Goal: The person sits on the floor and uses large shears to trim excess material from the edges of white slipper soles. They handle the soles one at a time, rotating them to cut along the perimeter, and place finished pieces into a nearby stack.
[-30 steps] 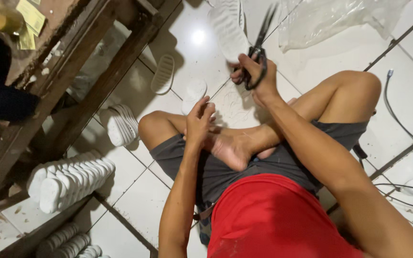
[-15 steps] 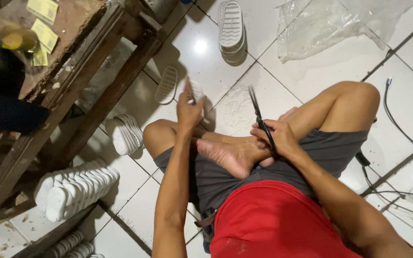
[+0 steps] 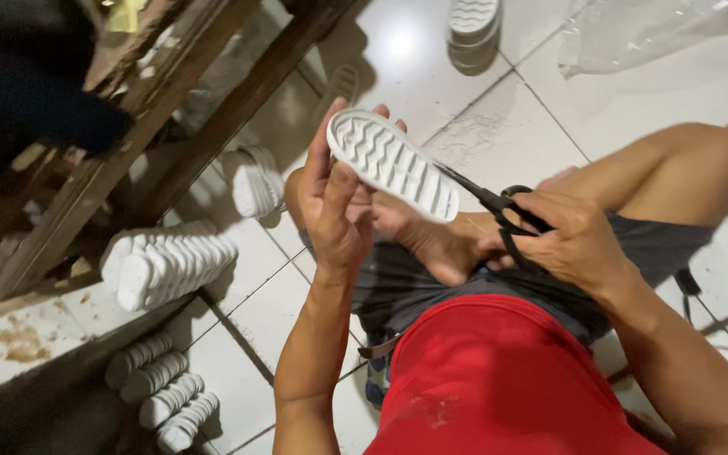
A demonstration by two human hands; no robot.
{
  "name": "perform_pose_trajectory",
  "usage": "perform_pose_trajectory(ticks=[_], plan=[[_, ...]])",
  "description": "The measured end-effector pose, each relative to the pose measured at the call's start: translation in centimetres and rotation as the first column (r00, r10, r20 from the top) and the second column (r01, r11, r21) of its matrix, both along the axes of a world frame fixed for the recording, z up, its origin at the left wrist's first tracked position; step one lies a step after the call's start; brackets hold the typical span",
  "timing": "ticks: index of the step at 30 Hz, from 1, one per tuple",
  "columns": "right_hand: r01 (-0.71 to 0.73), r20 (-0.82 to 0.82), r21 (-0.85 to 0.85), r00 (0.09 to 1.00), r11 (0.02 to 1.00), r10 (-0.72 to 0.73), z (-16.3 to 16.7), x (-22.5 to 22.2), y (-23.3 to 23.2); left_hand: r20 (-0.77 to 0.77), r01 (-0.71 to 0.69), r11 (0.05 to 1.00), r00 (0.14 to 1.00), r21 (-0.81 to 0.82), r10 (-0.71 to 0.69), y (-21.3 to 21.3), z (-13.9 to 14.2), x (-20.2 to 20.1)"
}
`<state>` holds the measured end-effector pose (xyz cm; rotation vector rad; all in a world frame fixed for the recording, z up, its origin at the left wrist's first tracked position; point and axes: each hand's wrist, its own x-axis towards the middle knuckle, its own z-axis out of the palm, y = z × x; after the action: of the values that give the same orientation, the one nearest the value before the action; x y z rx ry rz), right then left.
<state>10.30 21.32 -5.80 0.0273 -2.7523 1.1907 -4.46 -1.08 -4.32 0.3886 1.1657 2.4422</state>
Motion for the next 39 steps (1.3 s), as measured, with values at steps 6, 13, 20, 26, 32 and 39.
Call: perform_pose_trajectory(ticks=[6, 13, 20, 26, 32, 39], plan=[[0.162, 0.065, -0.131, 0.986, 0.978, -0.154, 0.1, 1.0, -0.2, -0.005, 0.098, 0.995, 0.995, -0.023, -0.099, 0.9, -1.1, 2.0], [0.089, -0.138, 0.043, 0.987, 0.995, -0.082, 0.0, 0.0, -0.3, -0.094, 0.066, 0.99, 0.993, -0.121, -0.077, 0.7, -1.1, 2.7], [0.082, -0.125, 0.034, 0.989, 0.996, -0.077, 0.2, -1.2, -0.1, -0.004, 0.108, 0.986, 0.994, -0.125, -0.11, -0.1, -0.9, 3.1], [-0.009, -0.22, 0.229, 0.974, 0.973, 0.061, 0.2, -1.6, 1.4, -0.015, 0.138, 0.97, 0.989, -0.2, -0.144, -0.2, -1.2, 3.1], [-0.018, -0.17, 0.171, 0.984, 0.985, 0.047, 0.5, -1.7, 2.2, -0.033, 0.251, 0.942, 0.964, -0.224, -0.264, -0.4, -0.4, 3.2], [-0.085, -0.17, 0.198, 0.978, 0.976, 0.12, 2.0, -1.7, 3.2, -0.063, 0.278, 0.894, 0.946, -0.352, -0.319, -0.3, 1.4, 3.3]])
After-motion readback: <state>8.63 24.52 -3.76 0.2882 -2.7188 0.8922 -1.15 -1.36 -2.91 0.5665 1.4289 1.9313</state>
